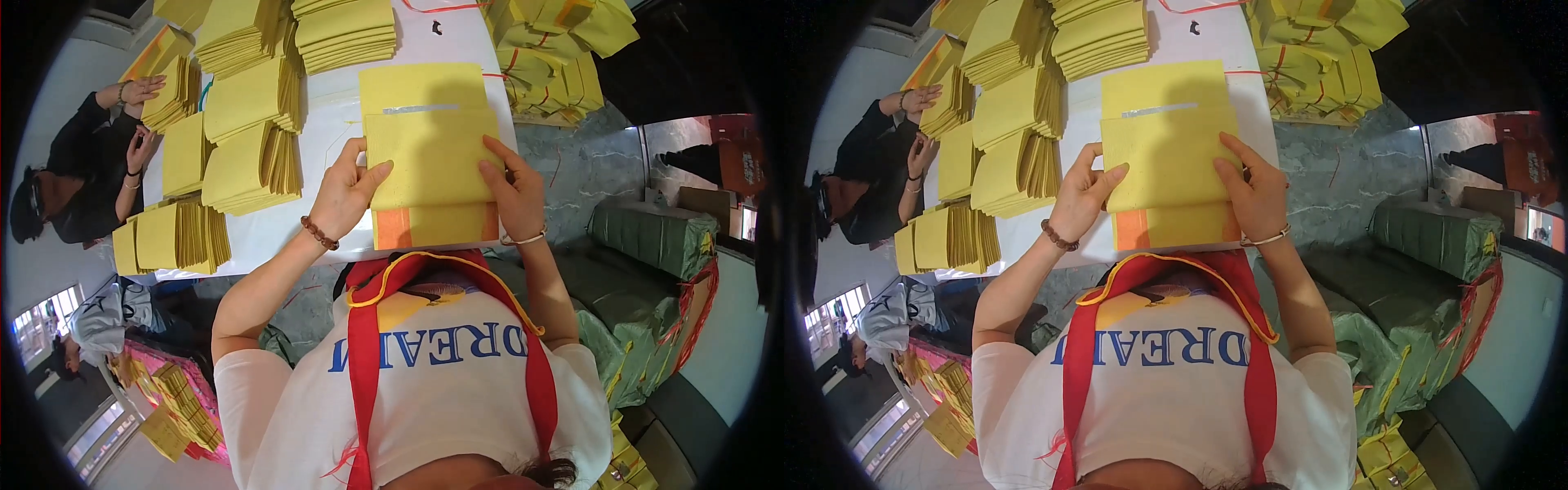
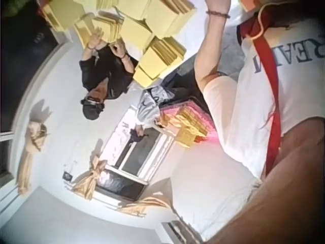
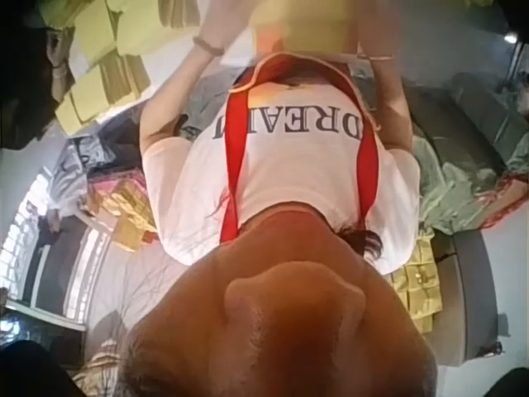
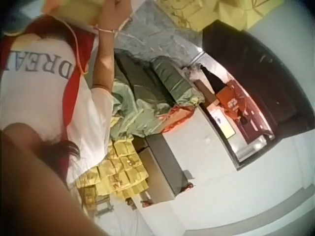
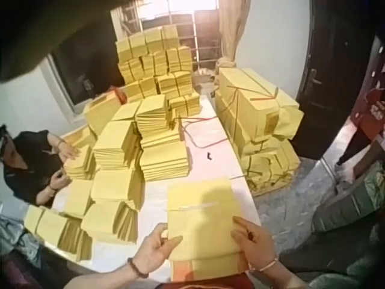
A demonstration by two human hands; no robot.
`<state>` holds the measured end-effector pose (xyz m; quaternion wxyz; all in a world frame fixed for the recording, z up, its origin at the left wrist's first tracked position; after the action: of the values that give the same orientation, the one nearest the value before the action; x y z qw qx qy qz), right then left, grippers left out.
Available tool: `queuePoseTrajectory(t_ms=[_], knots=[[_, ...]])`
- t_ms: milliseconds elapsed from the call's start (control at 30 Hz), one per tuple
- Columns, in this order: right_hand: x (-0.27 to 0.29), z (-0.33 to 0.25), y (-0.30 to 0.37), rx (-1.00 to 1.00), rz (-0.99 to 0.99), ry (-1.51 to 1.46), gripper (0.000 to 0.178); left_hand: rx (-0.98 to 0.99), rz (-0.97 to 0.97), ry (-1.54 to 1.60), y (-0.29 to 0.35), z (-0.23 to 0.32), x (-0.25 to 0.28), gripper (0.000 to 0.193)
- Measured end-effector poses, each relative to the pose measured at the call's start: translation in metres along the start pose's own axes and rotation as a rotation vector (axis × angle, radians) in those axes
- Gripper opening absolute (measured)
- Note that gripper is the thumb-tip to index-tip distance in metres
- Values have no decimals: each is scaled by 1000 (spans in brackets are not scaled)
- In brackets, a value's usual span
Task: Folding and stacking sheets of joss paper at a workbench in a factory setting.
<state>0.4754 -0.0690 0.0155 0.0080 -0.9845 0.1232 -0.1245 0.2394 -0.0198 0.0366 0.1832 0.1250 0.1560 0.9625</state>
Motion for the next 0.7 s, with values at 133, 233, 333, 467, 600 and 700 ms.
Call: queuePoseTrajectory(t_ms=[133,233,333,467,600,700], knots=[[-4,-3,0,12,25,-17,34,22,-16,68,1,5,-1,32],[-2,-8,1,-18,5,22,33,64,-24,71,1,4,7,36],[-2,-5,1,-23,11,15,33,-105,104,-52,0,11,15,36],[-3,-9,2,-9,13,34,33,-664,242,-529,12,46,-12,36],[-3,-10,2,-31,12,23,33,-802,91,-877,2,43,-50,42],[-3,-10,2,8,17,57,32,-797,84,-948,-1,30,-53,48]])
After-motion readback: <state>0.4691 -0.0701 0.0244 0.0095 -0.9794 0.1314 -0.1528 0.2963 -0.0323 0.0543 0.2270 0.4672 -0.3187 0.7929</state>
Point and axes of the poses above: each hand's wrist, its own y-axis away from the middle knuckle, its own x-axis out of the back of the hand, z = x × y, the point moved 1 cm from there along -y, towards the middle knuckle, and after that the axes turned 3 degrees about x, right-handed, at the moved point
